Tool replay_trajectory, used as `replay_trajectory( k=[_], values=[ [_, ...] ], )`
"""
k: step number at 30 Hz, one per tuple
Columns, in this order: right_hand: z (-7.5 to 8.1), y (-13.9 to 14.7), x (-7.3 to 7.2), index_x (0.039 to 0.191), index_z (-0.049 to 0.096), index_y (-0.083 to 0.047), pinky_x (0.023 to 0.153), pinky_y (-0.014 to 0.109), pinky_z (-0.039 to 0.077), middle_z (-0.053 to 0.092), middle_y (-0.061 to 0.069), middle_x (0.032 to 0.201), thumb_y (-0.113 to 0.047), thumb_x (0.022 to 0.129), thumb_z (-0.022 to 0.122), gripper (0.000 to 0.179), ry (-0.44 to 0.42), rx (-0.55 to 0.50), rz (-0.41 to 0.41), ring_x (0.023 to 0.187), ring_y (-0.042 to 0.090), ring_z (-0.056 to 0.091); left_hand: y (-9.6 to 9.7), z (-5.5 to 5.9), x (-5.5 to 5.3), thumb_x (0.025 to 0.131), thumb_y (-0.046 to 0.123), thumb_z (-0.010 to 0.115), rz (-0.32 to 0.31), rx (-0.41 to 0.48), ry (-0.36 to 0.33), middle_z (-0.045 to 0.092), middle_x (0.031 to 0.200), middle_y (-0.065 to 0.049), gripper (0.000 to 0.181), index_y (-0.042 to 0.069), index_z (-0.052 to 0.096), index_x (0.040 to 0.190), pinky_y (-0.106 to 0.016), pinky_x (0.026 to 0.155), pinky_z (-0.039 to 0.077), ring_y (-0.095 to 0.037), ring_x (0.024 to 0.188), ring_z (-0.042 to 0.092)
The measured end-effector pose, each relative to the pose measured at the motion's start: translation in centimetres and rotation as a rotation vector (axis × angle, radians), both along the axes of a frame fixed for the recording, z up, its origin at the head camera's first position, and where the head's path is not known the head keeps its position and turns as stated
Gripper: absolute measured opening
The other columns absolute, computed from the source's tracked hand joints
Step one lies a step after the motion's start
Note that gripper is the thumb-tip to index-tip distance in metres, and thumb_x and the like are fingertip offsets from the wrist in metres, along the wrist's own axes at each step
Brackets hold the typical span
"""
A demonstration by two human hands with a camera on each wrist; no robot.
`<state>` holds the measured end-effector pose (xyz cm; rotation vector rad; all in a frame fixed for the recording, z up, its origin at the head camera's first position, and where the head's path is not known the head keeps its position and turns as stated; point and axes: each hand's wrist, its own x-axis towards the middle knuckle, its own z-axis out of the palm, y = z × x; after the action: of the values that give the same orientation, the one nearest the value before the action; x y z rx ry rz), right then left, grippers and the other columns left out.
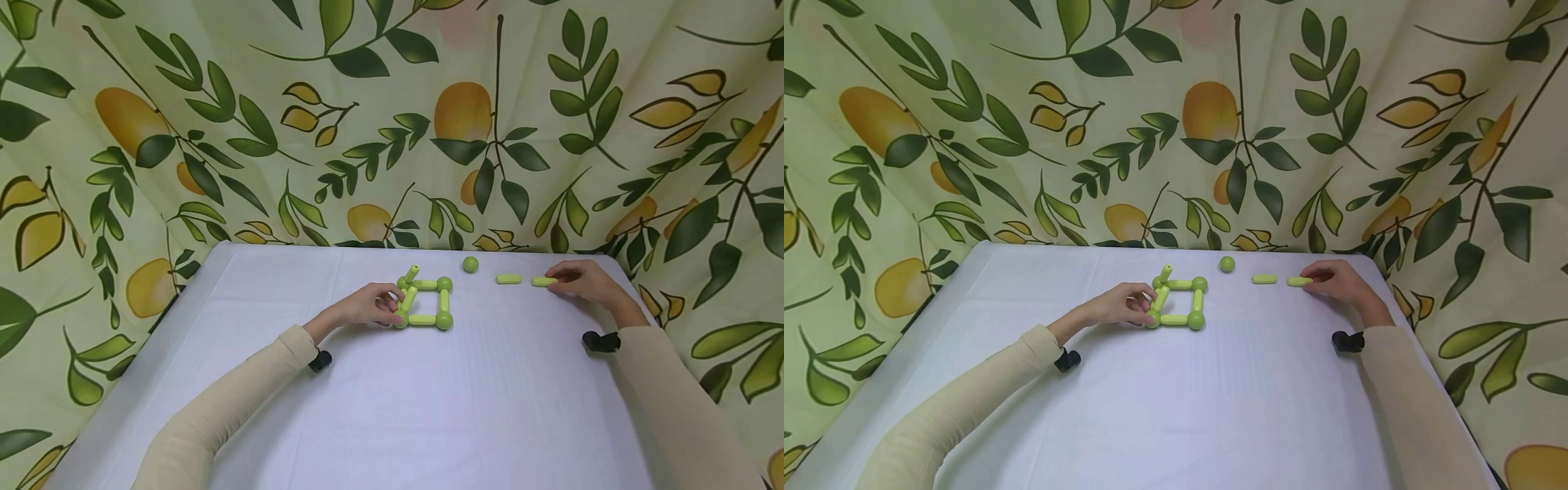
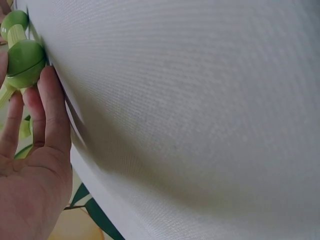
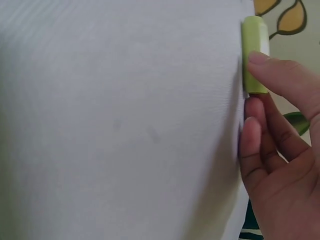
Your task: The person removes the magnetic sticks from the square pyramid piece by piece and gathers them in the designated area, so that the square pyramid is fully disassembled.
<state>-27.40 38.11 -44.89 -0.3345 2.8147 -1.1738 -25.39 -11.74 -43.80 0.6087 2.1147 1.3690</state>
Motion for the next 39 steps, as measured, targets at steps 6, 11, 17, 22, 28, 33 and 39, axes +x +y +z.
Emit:
replay_trajectory(
  k=[6,11,17,22,28,33,39],
  values=[
    [0.1,0.1,0.2,0.120,0.068,0.006,0.074,0.013,0.047,0.067,0.024,0.114,-0.013,0.092,0.079,0.036,0.082,-0.034,-0.048,0.091,0.009,0.060,0.0,-0.1,-0.1,0.087,-0.005,0.078,-0.006,0.006,0.013,0.057,0.095,-0.011,0.038,-0.002,0.058,0.119,-0.037,0.075,0.059,-0.016,0.079,0.063],
    [0.4,-1.3,0.4,0.120,0.068,0.008,0.075,0.012,0.048,0.068,0.025,0.112,-0.014,0.093,0.077,0.036,0.185,-0.119,-0.052,0.090,0.003,0.060,-0.1,-0.1,-0.2,0.087,-0.005,0.078,-0.005,0.003,0.014,0.057,0.096,-0.010,0.038,-0.002,0.059,0.119,-0.036,0.075,0.059,-0.016,0.080,0.063],
    [2.1,-4.6,0.7,0.117,0.068,0.009,0.075,0.013,0.050,0.067,0.028,0.111,-0.004,0.092,0.076,0.029,0.210,-0.179,0.005,0.090,0.007,0.063,-0.2,0.1,-0.2,0.087,-0.005,0.078,-0.004,0.000,0.027,0.057,0.096,-0.011,0.038,-0.002,0.059,0.120,-0.036,0.075,0.059,-0.016,0.081,0.063],
    [2.4,-7.4,0.9,0.117,0.067,0.011,0.075,0.016,0.052,0.067,0.031,0.110,0.000,0.092,0.074,0.028,0.155,-0.242,0.065,0.089,0.011,0.066,-0.2,0.1,-0.1,0.088,-0.003,0.078,0.001,-0.007,0.022,0.058,0.097,-0.009,0.038,-0.001,0.060,0.121,-0.035,0.076,0.059,-0.016,0.082,0.063],
    [1.1,-10.0,0.5,0.118,0.067,0.011,0.081,0.018,0.053,0.069,0.024,0.110,-0.007,0.092,0.077,0.033,0.122,-0.308,0.145,0.092,0.013,0.067,-0.3,-0.2,0.0,0.088,-0.003,0.078,-0.006,0.010,0.025,0.058,0.097,-0.009,0.037,-0.002,0.060,0.120,-0.036,0.075,0.059,-0.016,0.081,0.063],
    [0.9,-12.3,0.3,0.117,0.067,0.011,0.081,0.021,0.054,0.068,0.026,0.110,-0.007,0.091,0.078,0.033,0.098,-0.348,0.203,0.093,0.019,0.067,-0.3,-0.3,0.0,0.088,-0.004,0.078,-0.002,0.013,0.027,0.058,0.097,-0.010,0.038,-0.003,0.059,0.120,-0.037,0.076,0.059,-0.017,0.082,0.064],
    [0.7,-14.6,-0.1,0.117,0.067,0.011,0.083,0.021,0.053,0.067,0.026,0.113,-0.002,0.091,0.077,0.031,0.071,-0.362,0.268,0.094,0.021,0.065,-0.2,-0.3,-0.1,0.088,-0.003,0.078,-0.002,0.006,0.036,0.058,0.097,-0.009,0.038,-0.003,0.059,0.120,-0.037,0.077,0.059,-0.017,0.083,0.064]
  ],
)
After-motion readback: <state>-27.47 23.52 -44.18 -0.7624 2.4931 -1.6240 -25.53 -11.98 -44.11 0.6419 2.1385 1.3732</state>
